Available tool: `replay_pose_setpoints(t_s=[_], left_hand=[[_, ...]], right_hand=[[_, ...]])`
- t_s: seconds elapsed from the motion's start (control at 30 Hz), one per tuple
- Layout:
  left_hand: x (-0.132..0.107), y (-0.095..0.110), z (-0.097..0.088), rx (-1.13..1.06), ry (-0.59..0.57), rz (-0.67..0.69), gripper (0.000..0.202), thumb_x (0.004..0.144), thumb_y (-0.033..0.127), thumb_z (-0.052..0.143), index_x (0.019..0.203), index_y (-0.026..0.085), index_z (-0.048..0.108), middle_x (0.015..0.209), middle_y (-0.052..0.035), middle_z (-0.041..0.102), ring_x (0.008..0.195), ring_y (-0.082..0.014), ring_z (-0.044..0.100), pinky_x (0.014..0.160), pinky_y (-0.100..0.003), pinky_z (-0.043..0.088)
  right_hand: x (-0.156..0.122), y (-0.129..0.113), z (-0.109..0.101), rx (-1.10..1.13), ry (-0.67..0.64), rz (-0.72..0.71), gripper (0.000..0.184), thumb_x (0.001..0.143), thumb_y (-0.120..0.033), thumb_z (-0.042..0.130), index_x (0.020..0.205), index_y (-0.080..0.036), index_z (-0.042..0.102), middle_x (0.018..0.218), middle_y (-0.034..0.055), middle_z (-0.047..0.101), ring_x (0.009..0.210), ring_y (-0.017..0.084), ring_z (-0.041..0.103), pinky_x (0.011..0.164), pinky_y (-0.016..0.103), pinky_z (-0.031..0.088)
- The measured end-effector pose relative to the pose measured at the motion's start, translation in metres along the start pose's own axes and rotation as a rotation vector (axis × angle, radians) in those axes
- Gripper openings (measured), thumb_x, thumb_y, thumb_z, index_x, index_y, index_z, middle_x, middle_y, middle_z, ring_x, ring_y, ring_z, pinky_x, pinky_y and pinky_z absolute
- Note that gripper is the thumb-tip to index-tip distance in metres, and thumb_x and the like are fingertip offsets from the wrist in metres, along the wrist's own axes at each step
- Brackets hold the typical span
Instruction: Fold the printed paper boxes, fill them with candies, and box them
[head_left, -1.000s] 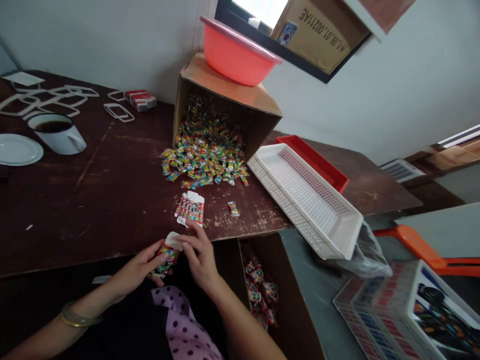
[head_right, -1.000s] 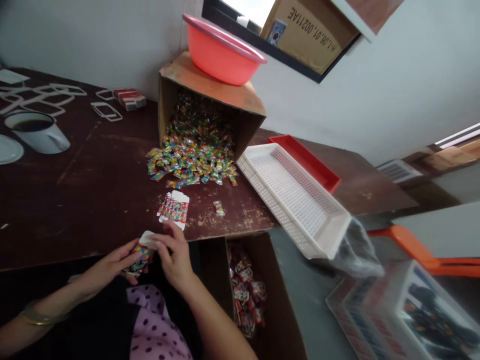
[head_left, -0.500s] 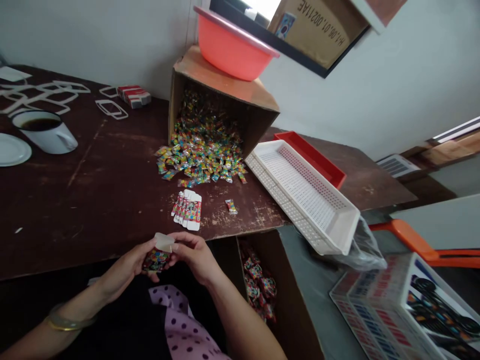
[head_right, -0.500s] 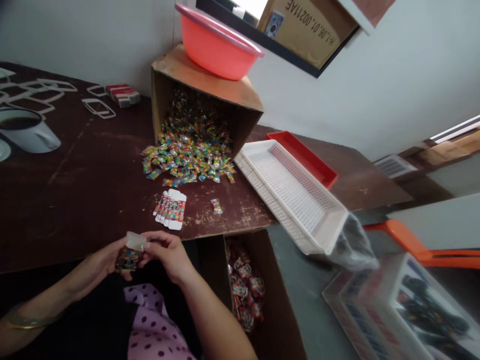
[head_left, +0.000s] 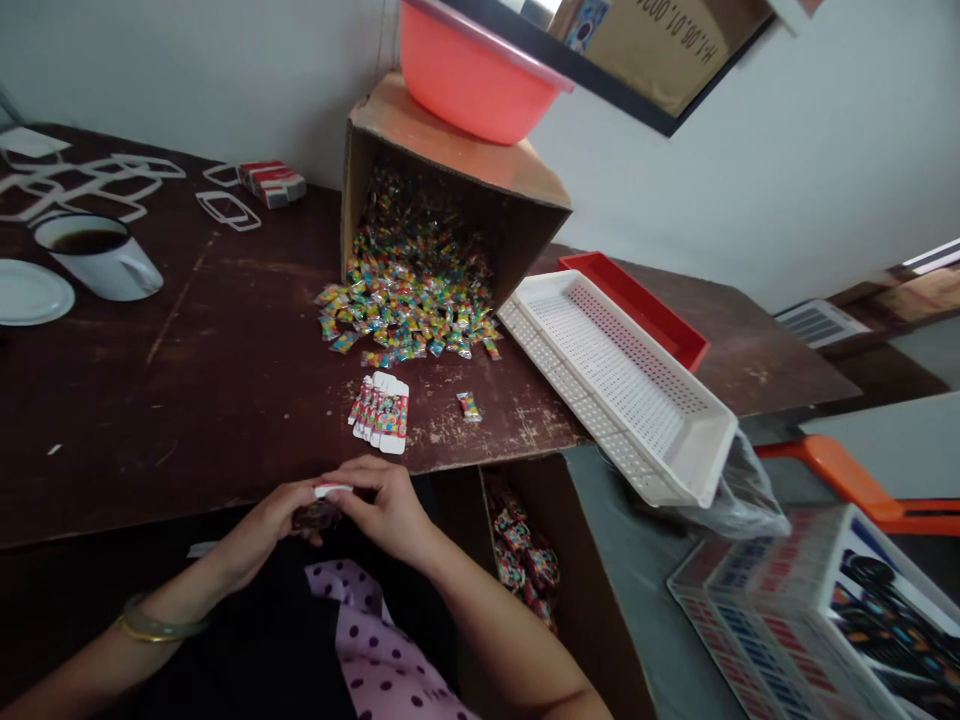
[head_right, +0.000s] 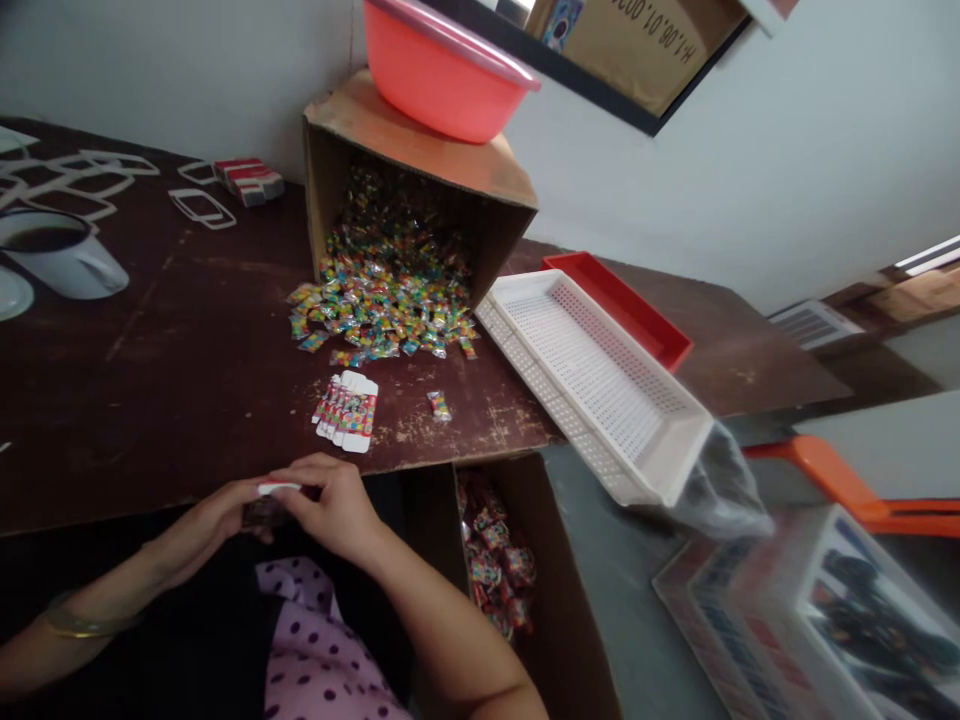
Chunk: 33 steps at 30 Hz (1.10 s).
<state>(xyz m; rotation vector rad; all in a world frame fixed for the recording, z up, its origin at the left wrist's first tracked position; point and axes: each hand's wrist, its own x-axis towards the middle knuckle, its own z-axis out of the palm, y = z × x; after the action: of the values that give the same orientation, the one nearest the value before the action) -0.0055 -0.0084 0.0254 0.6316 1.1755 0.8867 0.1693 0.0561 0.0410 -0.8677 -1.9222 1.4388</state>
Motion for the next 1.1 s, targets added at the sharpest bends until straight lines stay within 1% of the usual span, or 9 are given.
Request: replay_pose_setpoints(t_s=[0.13,0.27,0.43,0.57,0.7,0.77,0.83,0.97,1.1], left_hand=[[-0.003,-0.001,-0.005,0.047,-0.064,0.053,0.032,0.08,0.036,0.069,0.108,0.023,0.076,0.095,-0.005,0.074,0.081,-0.0233,0.061,0.071,-0.033,0.055],[-0.003,-0.005,-0.006,0.122,-0.017,0.018,0.036,0.079,0.043,0.073,0.107,0.02,0.075,0.081,-0.0022,0.068,0.07,-0.019,0.057,0.061,-0.029,0.055],[-0.001,-0.013,0.005,0.086,-0.088,-0.07,0.05,0.084,0.05,0.067,0.125,0.022,0.066,0.1,-0.0079,0.07,0.091,-0.0278,0.062,0.059,-0.034,0.059],[0.002,-0.006,0.011,0.123,-0.229,-0.123,0.056,0.081,0.045,0.073,0.134,0.034,0.059,0.139,-0.0069,0.061,0.124,-0.033,0.055,0.09,-0.043,0.056],[0.011,-0.003,0.006,0.209,-0.178,-0.039,0.048,0.08,0.046,0.073,0.126,0.033,0.066,0.131,-0.0073,0.068,0.124,-0.0317,0.056,0.103,-0.043,0.045],[0.015,-0.006,0.005,0.183,-0.15,-0.05,0.047,0.081,0.051,0.069,0.123,0.03,0.069,0.123,-0.0095,0.071,0.116,-0.033,0.062,0.096,-0.044,0.05],[0.016,-0.009,0.006,0.168,-0.141,-0.053,0.046,0.082,0.052,0.067,0.121,0.027,0.07,0.117,-0.0105,0.073,0.109,-0.0327,0.064,0.09,-0.043,0.053],[0.012,-0.01,0.005,0.176,-0.138,-0.054,0.043,0.08,0.048,0.071,0.117,0.025,0.072,0.113,-0.0109,0.075,0.103,-0.032,0.066,0.087,-0.043,0.053],[0.004,-0.009,-0.007,0.164,-0.092,-0.042,0.044,0.079,0.049,0.072,0.116,0.026,0.073,0.112,-0.0107,0.075,0.102,-0.0319,0.066,0.086,-0.043,0.053]], right_hand=[[0.004,0.003,-0.005,0.072,0.006,0.058,0.019,0.089,-0.035,0.064,0.099,-0.026,0.077,0.093,0.0038,0.073,0.085,0.016,0.067,0.078,0.03,0.053],[-0.006,0.007,0.001,-0.138,-0.034,-0.115,0.028,0.095,-0.031,0.054,0.118,-0.025,0.071,0.107,0.0074,0.071,0.096,0.018,0.063,0.088,0.034,0.05],[-0.022,0.013,0.01,-0.242,0.044,-0.092,0.032,0.094,-0.025,0.056,0.122,-0.026,0.069,0.107,0.0083,0.072,0.091,0.021,0.063,0.084,0.036,0.052],[-0.062,0.003,-0.055,-0.201,0.264,0.059,0.027,0.095,-0.024,0.054,0.114,-0.029,0.072,0.105,0.0067,0.073,0.097,0.022,0.066,0.088,0.038,0.052],[-0.118,-0.008,-0.152,-0.556,0.409,0.254,0.022,0.092,-0.029,0.057,0.103,-0.026,0.076,0.104,0.0127,0.071,0.098,0.027,0.065,0.088,0.045,0.051],[-0.122,-0.001,-0.169,-0.738,0.395,0.28,0.019,0.088,-0.028,0.063,0.098,-0.022,0.078,0.104,0.0179,0.069,0.099,0.03,0.063,0.09,0.049,0.048],[-0.101,0.015,-0.155,-0.773,0.367,0.239,0.024,0.087,-0.027,0.065,0.108,-0.02,0.075,0.115,0.0195,0.066,0.108,0.031,0.06,0.097,0.051,0.044],[-0.023,0.058,-0.088,-0.699,0.115,-0.017,0.054,0.08,-0.031,0.076,0.132,-0.027,0.06,0.134,0.0109,0.059,0.126,0.026,0.051,0.107,0.045,0.041],[0.016,0.082,-0.056,-0.672,0.121,-0.165,0.023,0.094,-0.017,0.056,0.112,-0.022,0.07,0.115,0.0113,0.069,0.112,0.023,0.059,0.099,0.042,0.046]])
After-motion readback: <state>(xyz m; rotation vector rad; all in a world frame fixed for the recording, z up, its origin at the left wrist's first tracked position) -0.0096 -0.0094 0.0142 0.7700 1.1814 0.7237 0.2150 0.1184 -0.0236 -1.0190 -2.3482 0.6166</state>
